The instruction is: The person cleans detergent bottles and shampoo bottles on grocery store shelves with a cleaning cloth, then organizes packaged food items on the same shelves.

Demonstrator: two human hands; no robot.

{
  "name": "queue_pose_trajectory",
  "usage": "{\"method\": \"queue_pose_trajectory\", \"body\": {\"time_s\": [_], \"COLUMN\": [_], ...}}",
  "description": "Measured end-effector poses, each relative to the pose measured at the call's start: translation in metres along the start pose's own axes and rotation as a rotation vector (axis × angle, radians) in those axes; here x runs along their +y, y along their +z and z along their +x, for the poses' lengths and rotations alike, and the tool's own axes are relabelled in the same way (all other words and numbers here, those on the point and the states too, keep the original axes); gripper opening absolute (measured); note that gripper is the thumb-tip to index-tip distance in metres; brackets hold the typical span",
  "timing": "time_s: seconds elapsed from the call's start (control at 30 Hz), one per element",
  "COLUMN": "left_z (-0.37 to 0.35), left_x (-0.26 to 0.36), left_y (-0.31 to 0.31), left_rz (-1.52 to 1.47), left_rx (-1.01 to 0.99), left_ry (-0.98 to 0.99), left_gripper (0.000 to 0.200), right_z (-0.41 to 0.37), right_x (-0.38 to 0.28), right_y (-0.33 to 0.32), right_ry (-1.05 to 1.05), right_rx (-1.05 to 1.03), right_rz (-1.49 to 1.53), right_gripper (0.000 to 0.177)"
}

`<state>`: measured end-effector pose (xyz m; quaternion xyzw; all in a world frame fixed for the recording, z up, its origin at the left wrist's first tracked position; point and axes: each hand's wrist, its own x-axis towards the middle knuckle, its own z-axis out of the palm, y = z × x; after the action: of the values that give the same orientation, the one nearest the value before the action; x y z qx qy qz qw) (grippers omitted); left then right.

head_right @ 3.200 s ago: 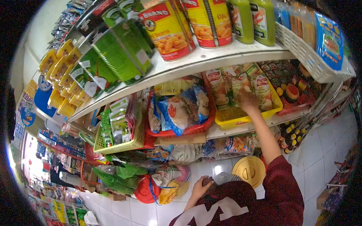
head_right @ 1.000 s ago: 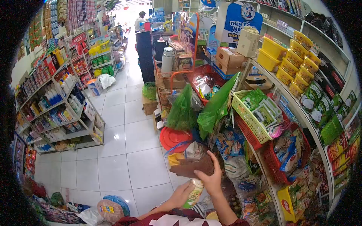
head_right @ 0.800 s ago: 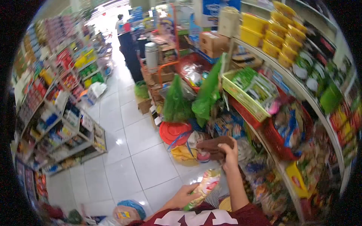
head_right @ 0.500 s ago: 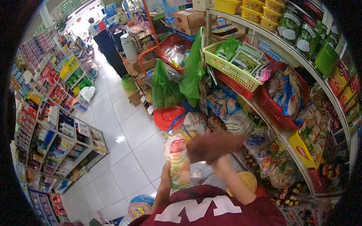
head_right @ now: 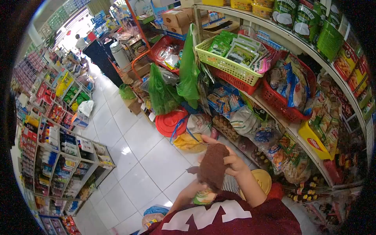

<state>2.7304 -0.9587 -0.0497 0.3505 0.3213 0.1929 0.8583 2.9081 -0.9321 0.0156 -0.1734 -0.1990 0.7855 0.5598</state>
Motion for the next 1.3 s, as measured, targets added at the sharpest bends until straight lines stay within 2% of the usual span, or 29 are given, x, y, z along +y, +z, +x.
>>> {"method": "queue_pose_trajectory", "body": {"time_s": [0.03, 0.1, 0.13, 0.17, 0.23, 0.33, 0.43, 0.47, 0.5, 0.53, 0.57, 0.63, 0.7, 0.73, 0.77, 0.8, 0.83, 0.9, 0.97, 1.0, 1.03, 1.07, 1.1, 1.13, 1.17, 1.2, 1.23, 1.3], "left_z": [0.005, 0.03, 0.035, 0.031, 0.024, 0.018, 0.007, -0.002, -0.009, -0.014, -0.02, -0.03, -0.031, -0.033, -0.034, -0.031, -0.028, -0.029, -0.034, -0.029, -0.024, -0.019, -0.01, 0.001, 0.033, 0.033, 0.029, 0.02], "left_x": [-0.008, -0.045, -0.059, -0.05, -0.003, 0.015, 0.025, 0.026, 0.026, 0.026, 0.031, 0.043, 0.047, 0.051, 0.054, 0.054, 0.053, 0.049, 0.055, 0.042, 0.035, 0.032, 0.033, 0.022, -0.026, -0.022, -0.012, 0.007], "left_y": [-0.001, -0.022, -0.029, -0.022, 0.002, 0.011, 0.016, 0.015, 0.011, 0.004, -0.001, -0.005, -0.011, -0.012, -0.013, -0.015, -0.019, -0.024, -0.009, -0.025, -0.027, -0.031, -0.025, -0.037, -0.068, -0.06, -0.042, 0.001], "left_rz": [0.068, 0.264, 0.361, 0.384, 0.443, 0.241, 0.029, -0.08, -0.192, -0.302, -0.36, -0.475, -0.379, -0.377, -0.376, -0.377, -0.382, -0.39, -0.374, -0.443, -0.499, -0.433, -0.483, -0.463, -0.093, 0.144, 0.382, 0.854], "left_rx": [0.002, -0.037, -0.06, -0.004, 0.108, 0.066, 0.139, 0.144, 0.151, 0.093, 0.042, -0.058, 0.022, 0.026, 0.029, -0.012, -0.014, -0.019, 0.276, 0.099, 0.113, 0.176, 0.188, 0.074, 0.196, 0.269, 0.333, 0.45], "left_ry": [0.03, 0.229, 0.324, 0.343, 0.404, 0.282, 0.2, 0.185, 0.17, 0.149, 0.162, 0.202, 0.291, 0.299, 0.309, 0.348, 0.334, 0.302, 0.209, 0.271, 0.284, 0.237, 0.274, 0.226, 0.39, 0.461, 0.522, 0.622], "left_gripper": [0.027, 0.025, 0.025, 0.024, 0.023, 0.028, 0.036, 0.038, 0.04, 0.048, 0.049, 0.053, 0.056, 0.056, 0.057, 0.057, 0.056, 0.056, 0.053, 0.049, 0.045, 0.043, 0.042, 0.041, 0.038, 0.038, 0.038, 0.039], "right_z": [-0.001, -0.003, -0.003, -0.001, 0.003, 0.012, 0.026, 0.028, 0.03, 0.027, 0.022, 0.006, -0.004, -0.001, -0.003, -0.005, -0.004, -0.005, -0.005, -0.003, 0.0, -0.002, -0.007, -0.004, -0.002, 0.009, -0.002, 0.004], "right_x": [-0.006, -0.016, -0.02, -0.02, -0.021, -0.02, -0.016, -0.021, -0.032, -0.042, -0.052, -0.064, -0.059, -0.046, -0.038, -0.035, -0.028, -0.013, -0.009, -0.008, -0.004, -0.002, -0.006, -0.007, -0.003, 0.004, 0.021, 0.034], "right_y": [0.0, -0.002, 0.004, -0.001, -0.001, -0.002, -0.026, -0.031, -0.047, -0.059, -0.056, -0.058, -0.066, -0.103, -0.079, -0.064, -0.066, -0.081, -0.08, -0.082, -0.078, -0.059, -0.044, -0.033, -0.019, 0.008, -0.007, 0.016], "right_ry": [-0.044, -0.122, -0.136, -0.212, -0.248, -0.298, -0.506, -0.716, -0.798, -0.783, -0.798, -0.708, -0.608, -0.615, -0.475, -0.224, -0.081, -0.045, -0.152, -0.169, -0.151, -0.193, -0.23, -0.248, -0.273, -0.294, -0.182, -0.271], "right_rx": [0.039, 0.129, 0.237, 0.257, 0.349, 0.401, 0.486, 0.558, 0.671, 0.836, 0.866, 0.845, 0.646, 0.862, 0.85, 0.759, 0.683, 0.664, 0.595, 0.6, 0.587, 0.484, 0.396, 0.191, -0.007, -0.197, -0.063, 0.344], "right_rz": [-0.141, -0.418, -0.493, -0.537, -0.412, -0.239, -0.435, -0.771, -0.847, -0.81, -0.881, -1.072, -0.563, -0.66, -1.373, -1.604, -1.665, -1.704, -1.519, -1.195, -0.871, -0.761, -0.655, -0.89, -1.116, -1.064, -1.388, -1.009], "right_gripper": [0.076, 0.068, 0.056, 0.053, 0.05, 0.046, 0.045, 0.043, 0.043, 0.043, 0.044, 0.043, 0.044, 0.044, 0.049, 0.053, 0.057, 0.057, 0.058, 0.057, 0.056, 0.057, 0.058, 0.061, 0.064, 0.067, 0.068, 0.061]}}
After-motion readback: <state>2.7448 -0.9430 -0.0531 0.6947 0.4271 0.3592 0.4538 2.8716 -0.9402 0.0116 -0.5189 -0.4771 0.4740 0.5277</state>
